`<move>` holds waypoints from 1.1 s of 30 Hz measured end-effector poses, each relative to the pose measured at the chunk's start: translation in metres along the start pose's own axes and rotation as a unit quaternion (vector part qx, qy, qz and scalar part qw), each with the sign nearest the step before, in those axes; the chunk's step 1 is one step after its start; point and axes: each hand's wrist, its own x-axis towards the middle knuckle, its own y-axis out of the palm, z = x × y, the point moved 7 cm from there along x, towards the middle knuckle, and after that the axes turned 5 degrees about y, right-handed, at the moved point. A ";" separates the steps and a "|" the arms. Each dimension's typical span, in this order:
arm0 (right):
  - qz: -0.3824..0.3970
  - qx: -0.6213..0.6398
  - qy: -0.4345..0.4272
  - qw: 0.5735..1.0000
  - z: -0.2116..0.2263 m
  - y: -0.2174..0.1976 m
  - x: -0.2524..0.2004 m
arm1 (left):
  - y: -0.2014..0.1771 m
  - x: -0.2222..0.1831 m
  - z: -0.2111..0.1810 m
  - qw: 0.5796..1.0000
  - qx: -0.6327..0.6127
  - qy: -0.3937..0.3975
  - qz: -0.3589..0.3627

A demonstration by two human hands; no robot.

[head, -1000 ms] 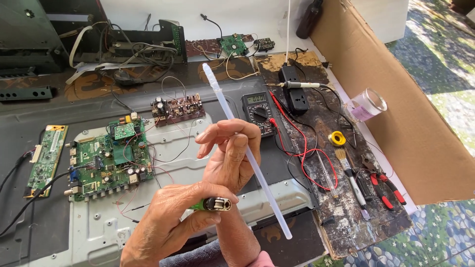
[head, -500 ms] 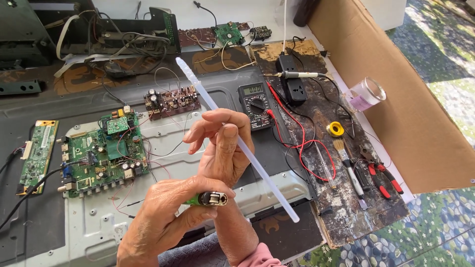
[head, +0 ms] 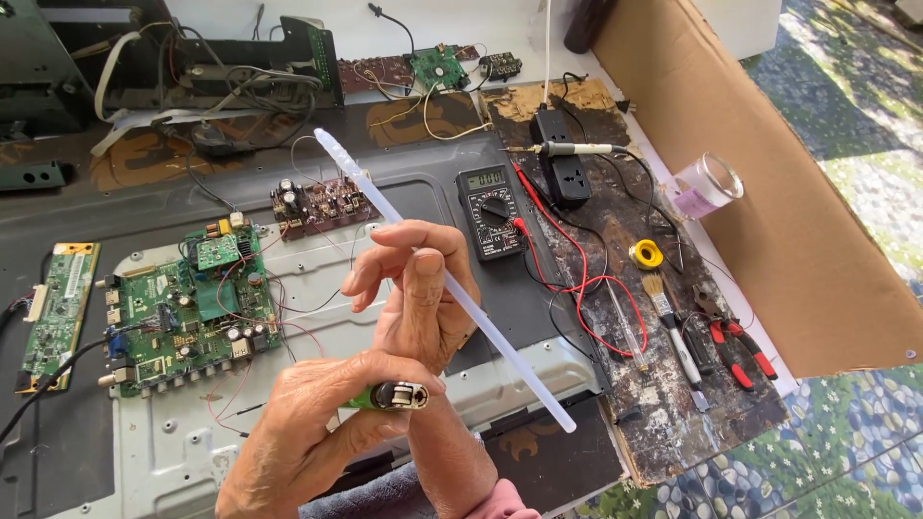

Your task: Using a lighter to melt a hot glue stick and applying the adhesive to components on a circuit board inside a disassembled television.

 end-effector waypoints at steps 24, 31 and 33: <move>0.004 0.003 0.030 1.000 -0.002 0.005 -0.004 | -0.003 0.000 -0.002 0.999 -0.010 -0.031 0.001; -0.006 0.003 0.027 1.000 -0.001 0.004 -0.003 | -0.002 -0.001 -0.002 1.000 -0.001 -0.008 -0.006; -0.006 -0.005 0.029 1.000 0.000 0.004 -0.004 | -0.002 -0.002 0.001 1.000 -0.012 -0.014 0.000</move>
